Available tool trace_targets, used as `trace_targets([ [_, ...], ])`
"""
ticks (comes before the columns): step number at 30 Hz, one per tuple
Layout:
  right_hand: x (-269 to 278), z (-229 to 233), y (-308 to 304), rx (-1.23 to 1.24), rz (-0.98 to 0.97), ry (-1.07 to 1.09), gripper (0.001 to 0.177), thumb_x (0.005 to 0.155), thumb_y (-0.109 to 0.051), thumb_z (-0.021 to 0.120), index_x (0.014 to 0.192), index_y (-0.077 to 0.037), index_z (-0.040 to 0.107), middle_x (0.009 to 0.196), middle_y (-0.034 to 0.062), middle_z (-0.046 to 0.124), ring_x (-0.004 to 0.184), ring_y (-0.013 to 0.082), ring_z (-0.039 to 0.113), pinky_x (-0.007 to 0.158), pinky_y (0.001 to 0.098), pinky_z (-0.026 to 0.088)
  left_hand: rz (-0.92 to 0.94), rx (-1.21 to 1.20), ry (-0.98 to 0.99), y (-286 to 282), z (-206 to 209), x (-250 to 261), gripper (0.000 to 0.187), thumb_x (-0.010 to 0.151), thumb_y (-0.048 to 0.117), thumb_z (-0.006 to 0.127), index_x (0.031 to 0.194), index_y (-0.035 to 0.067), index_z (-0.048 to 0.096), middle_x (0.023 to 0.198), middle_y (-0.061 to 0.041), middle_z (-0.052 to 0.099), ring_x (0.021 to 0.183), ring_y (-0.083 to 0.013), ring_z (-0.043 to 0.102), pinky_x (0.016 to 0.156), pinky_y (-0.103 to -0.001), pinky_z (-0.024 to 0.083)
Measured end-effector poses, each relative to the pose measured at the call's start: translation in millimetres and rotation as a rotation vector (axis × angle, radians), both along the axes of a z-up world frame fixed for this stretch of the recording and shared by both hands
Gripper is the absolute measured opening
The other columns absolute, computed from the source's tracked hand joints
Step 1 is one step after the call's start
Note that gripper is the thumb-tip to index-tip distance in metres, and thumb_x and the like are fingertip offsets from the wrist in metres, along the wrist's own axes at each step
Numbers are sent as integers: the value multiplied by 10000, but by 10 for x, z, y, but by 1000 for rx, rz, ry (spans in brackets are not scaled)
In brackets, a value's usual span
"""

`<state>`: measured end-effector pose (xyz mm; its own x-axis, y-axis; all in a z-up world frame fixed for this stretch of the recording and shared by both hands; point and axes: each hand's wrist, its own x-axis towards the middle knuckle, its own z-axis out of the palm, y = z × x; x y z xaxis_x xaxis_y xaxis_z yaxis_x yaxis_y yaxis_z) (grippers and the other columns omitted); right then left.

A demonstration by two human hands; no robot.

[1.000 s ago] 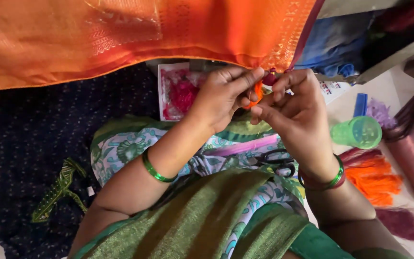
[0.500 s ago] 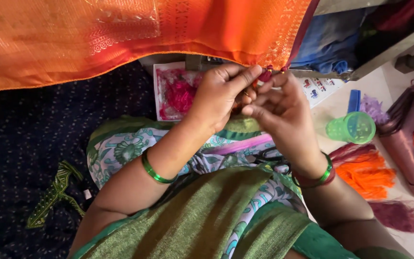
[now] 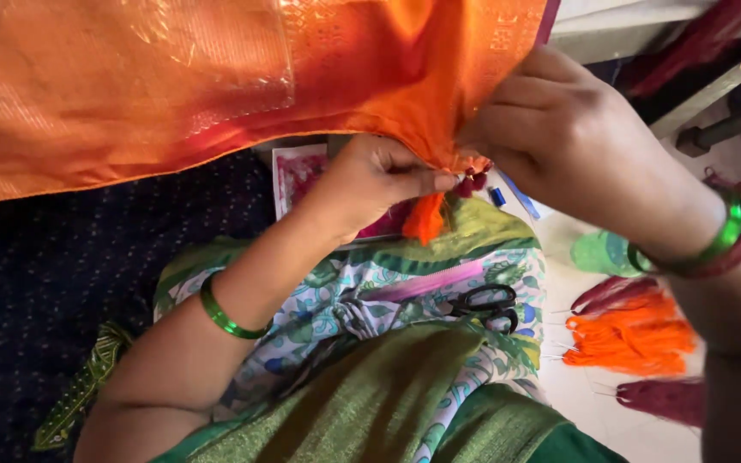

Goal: The recorder is attaching decorative tassels to the edge of an orange and gold textile, likely a sari, by tying and cutting thread.

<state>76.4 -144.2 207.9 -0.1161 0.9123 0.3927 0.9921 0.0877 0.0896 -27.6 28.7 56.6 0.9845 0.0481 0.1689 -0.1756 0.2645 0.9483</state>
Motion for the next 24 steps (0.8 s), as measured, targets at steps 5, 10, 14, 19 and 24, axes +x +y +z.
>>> trace_targets([
  [5, 25, 62, 323, -108, 175, -24, 254, 708, -18, 756, 958, -43, 718, 919, 86, 646, 936, 301, 628, 819, 403, 539, 243, 163, -31, -108, -386, 29, 188, 1000, 104, 710, 1134, -21, 753, 949, -38, 765, 841, -86, 670, 765, -254, 562],
  [10, 0, 34, 541, -275, 272, -73, 320, 672, -141, 766, 973, -69, 686, 982, 62, 640, 833, 269, 674, 632, 402, 539, 438, -28, -166, -287, -696, 80, 206, 1036, 133, 676, 1155, -28, 724, 954, -10, 739, 861, -90, 695, 805, -248, 566],
  [14, -72, -40, 674, -299, 133, -233, 149, 786, -167, 749, 897, -111, 666, 890, 55, 591, 703, 251, 675, 541, 393, 540, 555, -1, -192, -291, -496, -9, 204, 1047, 134, 683, 1155, -29, 740, 905, -52, 727, 818, -110, 671, 756, -263, 549],
  [19, -135, -137, 689, -289, -170, -361, 24, 854, -140, 695, 865, -144, 674, 902, 42, 602, 636, 249, 676, 510, 375, 550, 943, 776, -445, -199, 70, -339, 167, 975, 72, 697, 1131, 18, 725, 988, -118, 737, 922, -256, 718, 847, -365, 546],
  [24, -114, -91, 512, -160, -22, -187, 54, 874, -118, 715, 924, -109, 695, 938, 51, 639, 721, 267, 683, 614, 396, 562, 900, 901, -478, -276, 110, -284, 133, 954, 67, 692, 1080, 24, 686, 970, -133, 708, 942, -315, 681, 877, -401, 510],
])
